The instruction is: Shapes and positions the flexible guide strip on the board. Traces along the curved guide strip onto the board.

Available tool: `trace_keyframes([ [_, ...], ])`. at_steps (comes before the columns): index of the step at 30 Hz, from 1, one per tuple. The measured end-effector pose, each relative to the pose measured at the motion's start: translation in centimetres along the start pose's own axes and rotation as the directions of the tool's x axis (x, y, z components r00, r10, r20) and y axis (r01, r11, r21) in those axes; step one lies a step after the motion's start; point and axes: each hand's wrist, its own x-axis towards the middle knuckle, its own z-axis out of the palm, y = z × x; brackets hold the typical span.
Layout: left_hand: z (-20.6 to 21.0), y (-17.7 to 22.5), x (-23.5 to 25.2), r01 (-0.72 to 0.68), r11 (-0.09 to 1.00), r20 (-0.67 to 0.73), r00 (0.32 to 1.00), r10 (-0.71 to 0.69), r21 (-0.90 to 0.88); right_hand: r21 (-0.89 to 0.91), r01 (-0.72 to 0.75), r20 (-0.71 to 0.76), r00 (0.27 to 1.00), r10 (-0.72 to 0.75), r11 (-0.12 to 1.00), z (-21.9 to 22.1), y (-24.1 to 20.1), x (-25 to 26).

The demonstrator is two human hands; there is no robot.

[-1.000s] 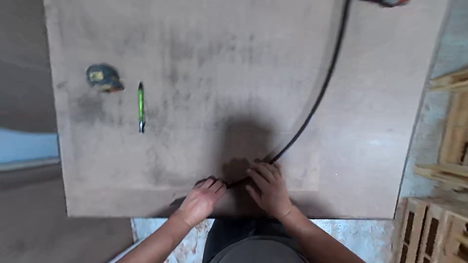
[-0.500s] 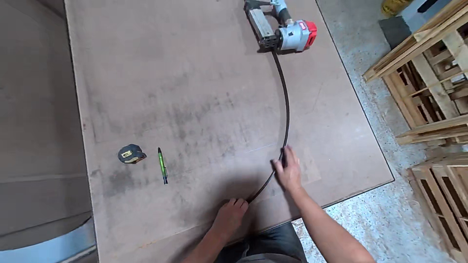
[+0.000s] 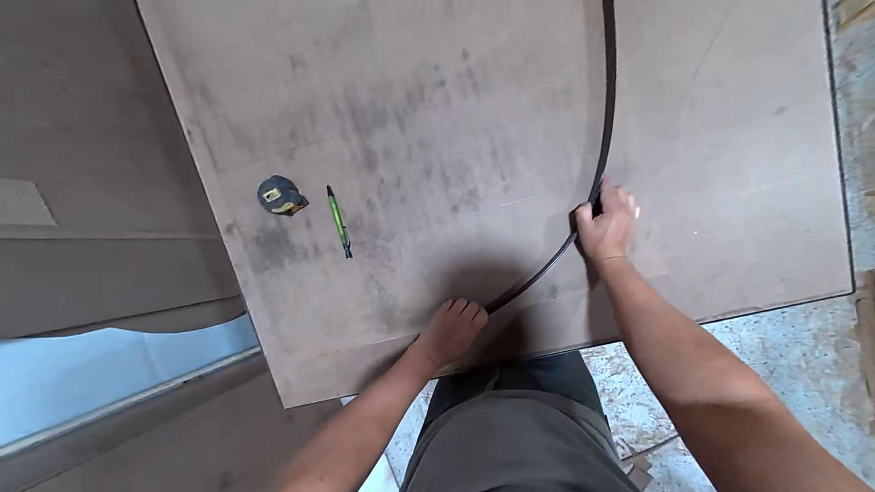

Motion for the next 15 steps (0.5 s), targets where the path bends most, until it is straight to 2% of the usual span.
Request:
trace_keyframes([
  [3, -0.5, -0.7, -0.6, -0.030, 1.000, 0.085, 0.996, 0.030, -0.001, 0.004, 0.007, -0.015, 1.000, -0.007, 1.000, 0.2, 0.3, 0.0],
  [7, -0.1, -1.6, -0.5, -0.115, 0.993, 0.065, 0.991, 0.114, 0.008, -0.008, 0.017, -0.023, 1.000, -0.017, 1.000, 0.3, 0.5, 0.2],
  [11, -0.9, -2.3, 0.5, -0.219, 0.975, 0.115, 0.968, 0.221, -0.031, 0.001, 0.034, -0.045, 0.998, -0.034, 0.999, 0.4, 0.8, 0.3],
  [15, -0.7, -2.3, 0.6, -0.265, 0.964, 0.090, 0.960, 0.267, -0.030, 0.014, 0.029, -0.041, 0.999, -0.029, 0.999, 0.5, 0.9, 0.3],
])
